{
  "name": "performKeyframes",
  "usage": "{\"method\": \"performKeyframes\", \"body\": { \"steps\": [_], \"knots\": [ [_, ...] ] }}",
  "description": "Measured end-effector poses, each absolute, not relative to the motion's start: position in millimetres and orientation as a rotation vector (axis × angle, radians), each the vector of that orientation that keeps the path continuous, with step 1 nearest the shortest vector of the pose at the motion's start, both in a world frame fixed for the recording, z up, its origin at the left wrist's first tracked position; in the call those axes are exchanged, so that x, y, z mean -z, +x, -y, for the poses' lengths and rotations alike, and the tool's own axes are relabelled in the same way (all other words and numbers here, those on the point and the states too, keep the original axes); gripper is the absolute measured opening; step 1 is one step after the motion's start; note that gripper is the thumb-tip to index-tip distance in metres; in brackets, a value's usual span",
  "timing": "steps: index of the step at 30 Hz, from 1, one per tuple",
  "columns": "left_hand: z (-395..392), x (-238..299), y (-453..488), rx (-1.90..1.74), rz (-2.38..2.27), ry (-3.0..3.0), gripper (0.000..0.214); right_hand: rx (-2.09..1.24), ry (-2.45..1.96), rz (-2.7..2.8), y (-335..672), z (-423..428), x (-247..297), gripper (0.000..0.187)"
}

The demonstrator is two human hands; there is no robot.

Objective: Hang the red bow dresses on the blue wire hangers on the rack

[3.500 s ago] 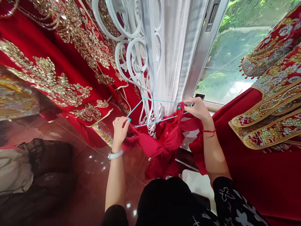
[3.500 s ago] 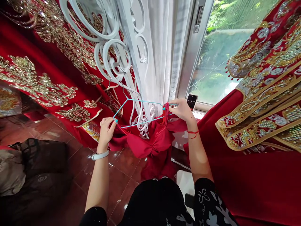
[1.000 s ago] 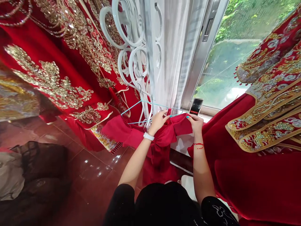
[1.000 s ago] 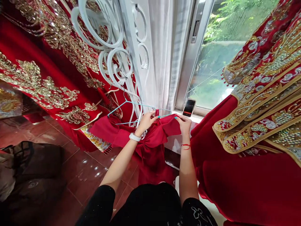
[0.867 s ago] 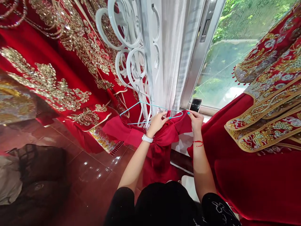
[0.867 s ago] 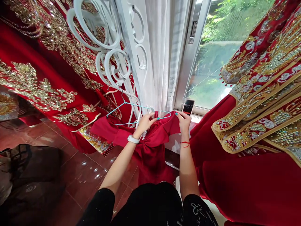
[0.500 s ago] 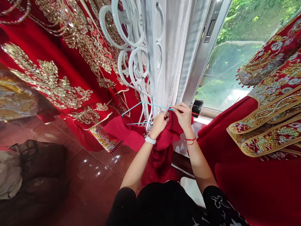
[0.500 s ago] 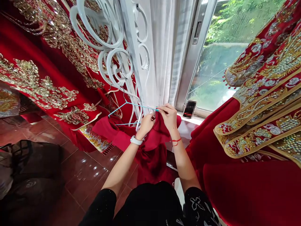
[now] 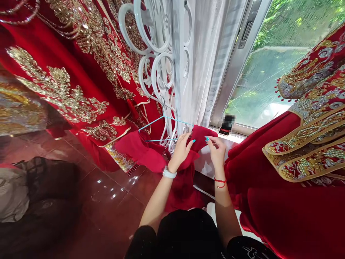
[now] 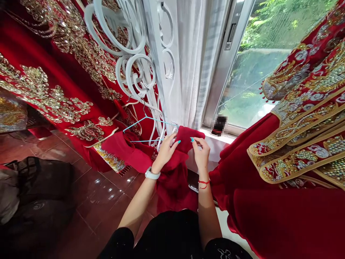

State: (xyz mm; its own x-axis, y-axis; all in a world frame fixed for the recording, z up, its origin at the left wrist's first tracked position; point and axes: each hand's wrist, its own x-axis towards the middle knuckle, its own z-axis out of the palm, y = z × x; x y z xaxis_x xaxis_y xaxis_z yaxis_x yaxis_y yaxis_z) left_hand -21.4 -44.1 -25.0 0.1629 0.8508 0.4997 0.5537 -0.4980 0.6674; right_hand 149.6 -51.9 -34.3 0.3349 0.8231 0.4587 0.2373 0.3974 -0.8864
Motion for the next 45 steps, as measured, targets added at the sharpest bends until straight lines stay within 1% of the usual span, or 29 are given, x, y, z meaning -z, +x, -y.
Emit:
{"method": "performKeyframes", "body": {
  "steps": [3, 6, 8, 10, 11, 12, 14, 16, 20, 24, 26, 31, 34, 39, 41, 45],
  "knots": [
    [68.6, 20.4, -48.7, -1.461, -1.429, 2.086, 0.028, -0.484, -1.173, 1.212, 150.8, 54.0, 36.7, 0.028],
    [90.4, 15.4, -92.6, -1.835, -1.946, 1.875, 0.024, -0.307, -1.220, 1.222, 145.7, 50.9, 24.9, 0.035],
    [93.4, 9.9, -124.3, -1.969, -2.354, 1.677, 0.036, -0.184, -1.265, 1.317, 134.0, 45.4, 13.3, 0.045],
    [87.6, 3.5, -150.5, -1.905, -2.550, 1.637, 0.056, -0.092, -1.341, 1.445, 117.1, 36.9, 3.6, 0.050],
    [82.8, 0.6, -160.4, -1.829, -2.557, 1.675, 0.060, -0.056, -1.387, 1.501, 108.2, 31.8, 0.3, 0.048],
    [78.0, -1.8, -167.8, -1.741, -2.528, 1.725, 0.058, -0.024, -1.434, 1.538, 100.0, 26.4, -1.8, 0.044],
    [70.7, -4.7, -176.5, -1.586, -2.452, 1.796, 0.044, 0.026, -1.509, 1.565, 88.2, 16.5, -3.1, 0.036],
    [68.4, -5.7, -179.4, -1.486, -2.433, 1.822, 0.035, 0.047, -1.554, 1.583, 84.4, 9.8, -3.0, 0.037],
    [72.2, -7.6, -178.3, -1.308, -2.471, 1.893, 0.037, 0.064, -1.610, 1.691, 92.4, 8.6, -5.4, 0.044],
    [74.3, -12.1, -175.9, -1.087, -2.577, 1.978, 0.041, 0.054, -1.629, 1.749, 102.6, 13.0, -10.4, 0.047],
    [75.1, -14.2, -176.1, -0.994, -2.636, 1.991, 0.040, 0.050, -1.632, 1.768, 106.7, 13.7, -12.5, 0.045],
    [81.3, -18.7, -177.0, -0.842, -2.700, 1.956, 0.036, 0.069, -1.596, 1.760, 109.5, 12.4, -16.0, 0.036],
    [84.5, -24.5, -174.1, -0.784, -2.723, 1.917, 0.037, 0.124, -1.692, 1.707, 103.4, 10.2, -19.7, 0.032],
    [81.5, -35.2, -182.0, -0.797, -2.724, 1.816, 0.041, 0.158, -1.874, 1.821, 103.8, -3.8, -40.1, 0.034],
    [79.1, -34.9, -194.4, -0.926, -2.696, 1.721, 0.042, 0.149, -1.893, 1.909, 112.1, -13.0, -51.0, 0.036],
    [81.1, -22.2, -220.6, -1.319, -2.594, 1.423, 0.039, 0.076, -1.812, 2.037, 134.0, -31.0, -62.1, 0.041]
  ]
}}
